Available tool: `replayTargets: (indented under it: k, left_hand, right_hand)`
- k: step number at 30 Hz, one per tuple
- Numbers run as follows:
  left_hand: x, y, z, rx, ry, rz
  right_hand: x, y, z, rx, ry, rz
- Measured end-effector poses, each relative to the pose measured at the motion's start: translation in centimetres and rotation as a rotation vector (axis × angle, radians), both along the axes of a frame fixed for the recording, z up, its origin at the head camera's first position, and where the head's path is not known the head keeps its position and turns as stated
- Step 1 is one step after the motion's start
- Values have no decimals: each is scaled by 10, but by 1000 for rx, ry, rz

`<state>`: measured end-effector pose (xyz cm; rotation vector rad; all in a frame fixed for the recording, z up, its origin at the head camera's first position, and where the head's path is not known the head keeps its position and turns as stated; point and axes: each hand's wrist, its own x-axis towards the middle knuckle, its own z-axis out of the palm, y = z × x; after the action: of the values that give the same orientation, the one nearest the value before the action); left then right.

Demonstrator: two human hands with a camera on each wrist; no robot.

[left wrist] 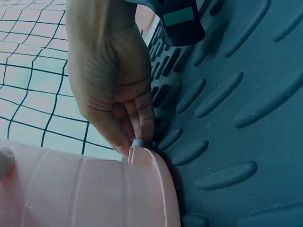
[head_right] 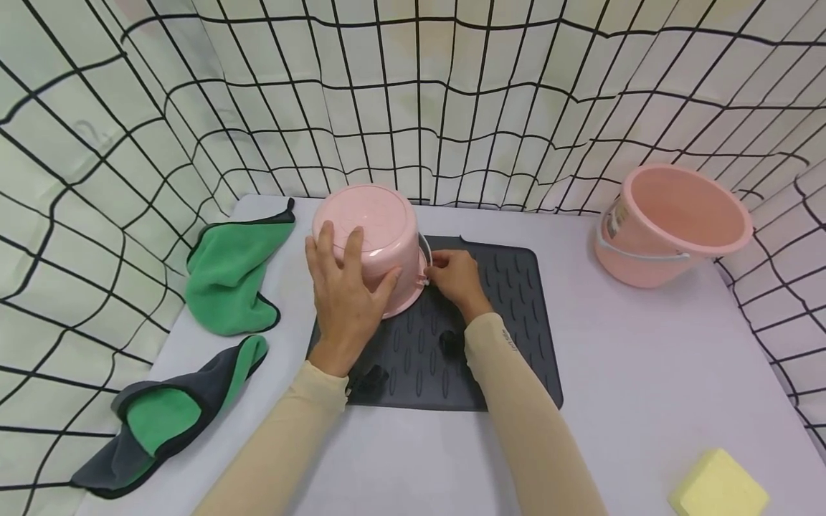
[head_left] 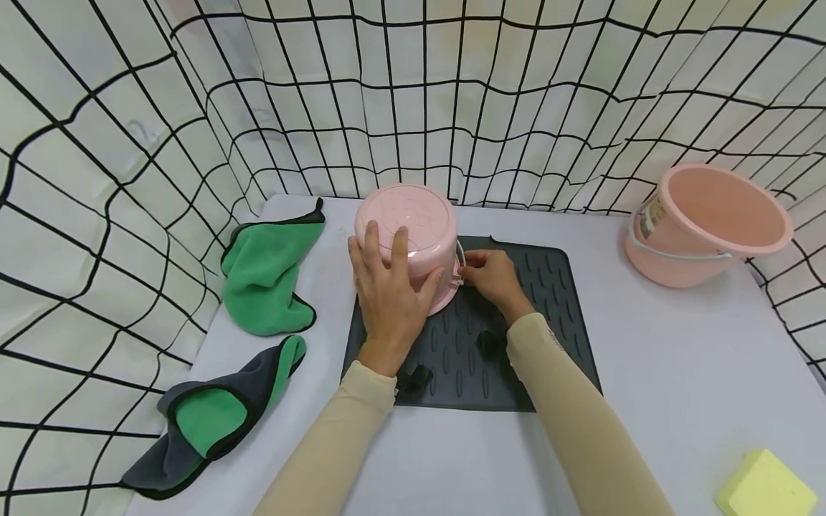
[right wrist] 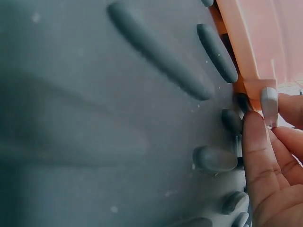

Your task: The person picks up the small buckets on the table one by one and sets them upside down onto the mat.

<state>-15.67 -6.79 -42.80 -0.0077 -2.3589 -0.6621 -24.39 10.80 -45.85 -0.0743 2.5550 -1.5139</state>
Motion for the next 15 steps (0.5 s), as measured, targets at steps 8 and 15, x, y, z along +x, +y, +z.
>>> replayTargets:
  k: [8,15]
  left_hand:
    - [-1,-2,-1,7,16,-18]
    - [-2,-5,-4,-5,58,-48]
  right_hand:
    - [3,2,4,65,39,68]
    - [7,10,10,112,56,118]
